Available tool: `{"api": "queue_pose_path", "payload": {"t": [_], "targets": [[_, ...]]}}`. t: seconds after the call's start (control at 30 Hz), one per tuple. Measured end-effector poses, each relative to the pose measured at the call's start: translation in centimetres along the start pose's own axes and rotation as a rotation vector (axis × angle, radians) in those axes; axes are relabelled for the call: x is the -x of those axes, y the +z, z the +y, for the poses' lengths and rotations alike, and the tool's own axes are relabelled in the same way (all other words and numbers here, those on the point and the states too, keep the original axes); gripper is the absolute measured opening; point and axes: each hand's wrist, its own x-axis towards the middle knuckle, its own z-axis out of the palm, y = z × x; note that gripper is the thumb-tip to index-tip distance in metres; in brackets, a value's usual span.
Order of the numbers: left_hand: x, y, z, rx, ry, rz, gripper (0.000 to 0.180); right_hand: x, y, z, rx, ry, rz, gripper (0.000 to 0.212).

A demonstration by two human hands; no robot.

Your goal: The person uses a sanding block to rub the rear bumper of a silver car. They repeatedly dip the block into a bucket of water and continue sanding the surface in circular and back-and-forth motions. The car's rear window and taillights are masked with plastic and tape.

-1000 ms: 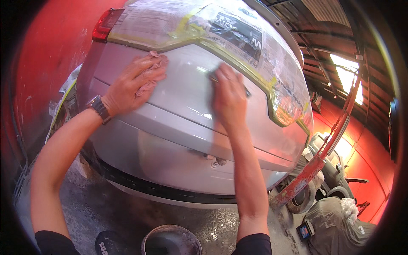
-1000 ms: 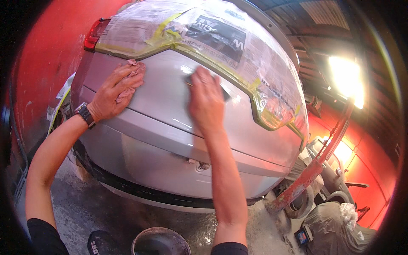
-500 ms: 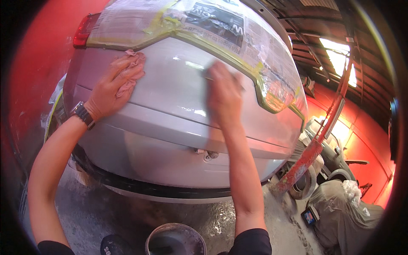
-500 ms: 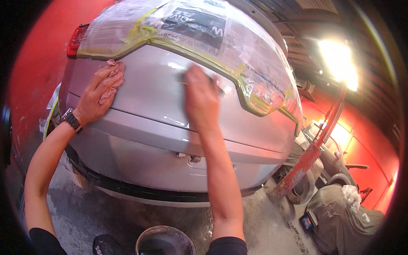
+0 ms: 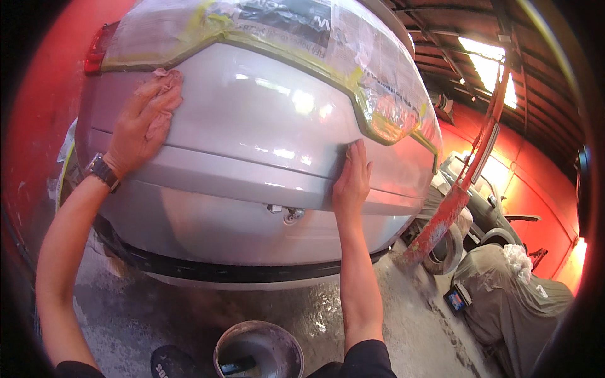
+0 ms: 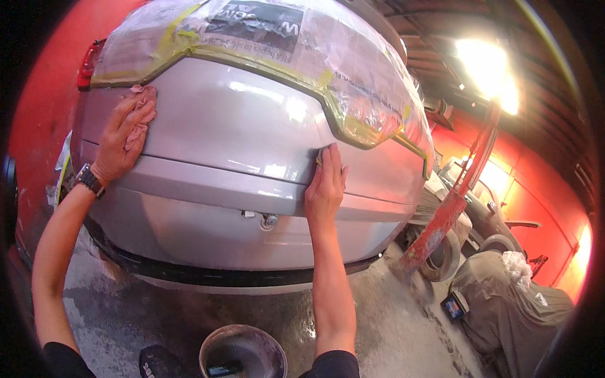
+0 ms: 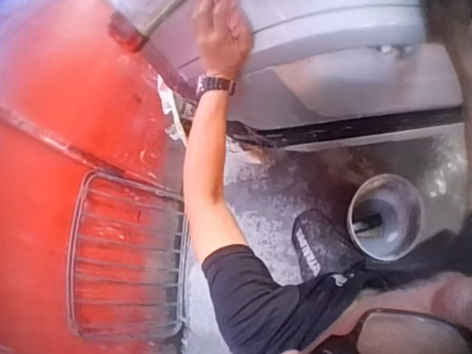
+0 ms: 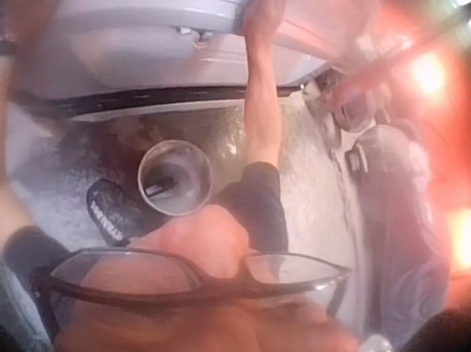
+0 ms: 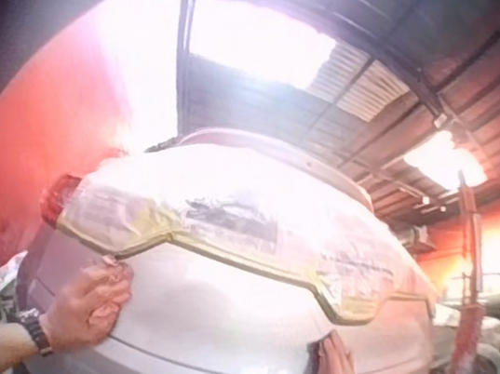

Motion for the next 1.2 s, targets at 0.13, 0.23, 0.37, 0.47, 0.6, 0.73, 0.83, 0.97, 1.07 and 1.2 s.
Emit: {"api": "queue_pose_path", "payload": {"t": [0.13,0.23,0.37,0.47,0.6,0.73,0.83,0.97,1.07,1.2], "targets": [[0.4,0.6,-0.5,0.001,0.007,0.006,0.049,-4.1,4.3,-6.0,-0.103,-0.165,0.105,0.04],[0.7,1.2,-0.3,-0.004,0.024,0.016,0.049,-7.1,6.5,-11.5,-0.172,-0.283,0.038,0.039],[0.0,0.2,0.5,0.033,0.024,0.078,0.049,-4.4,3.0,-4.6,-0.203,-0.245,0.02,0.04],[-0.3,0.3,0.6,0.026,0.006,0.047,0.049,-3.8,3.4,-6.4,-0.132,-0.161,0.111,0.04],[-0.3,1.0,0.4,0.036,0.025,0.034,0.049,-6.2,10.3,-17.5,-0.171,-0.366,0.023,0.042],[0.5,-0.4,-0.4,-0.003,0.046,0.01,0.049,-6.0,7.7,-14.3,-0.269,-0.493,-0.009,0.04],[-0.1,-0.3,0.1,0.03,0.027,-0.028,0.049,-1.4,2.2,-4.1,-0.055,-0.206,0.057,0.038],[-0.4,0.7,0.1,0.073,0.016,-0.032,0.047,-2.2,5.9,-10.1,-0.17,-0.316,0.02,0.037],[0.3,1.1,-0.6,0.043,0.019,-0.023,0.046,-3.2,10.1,-18.6,-0.328,-0.468,-0.122,0.038],[0.5,-0.5,0.1,0.01,0.019,0.01,0.051,-2.1,5.9,-11.5,-0.254,-0.398,-0.078,0.041]]}}
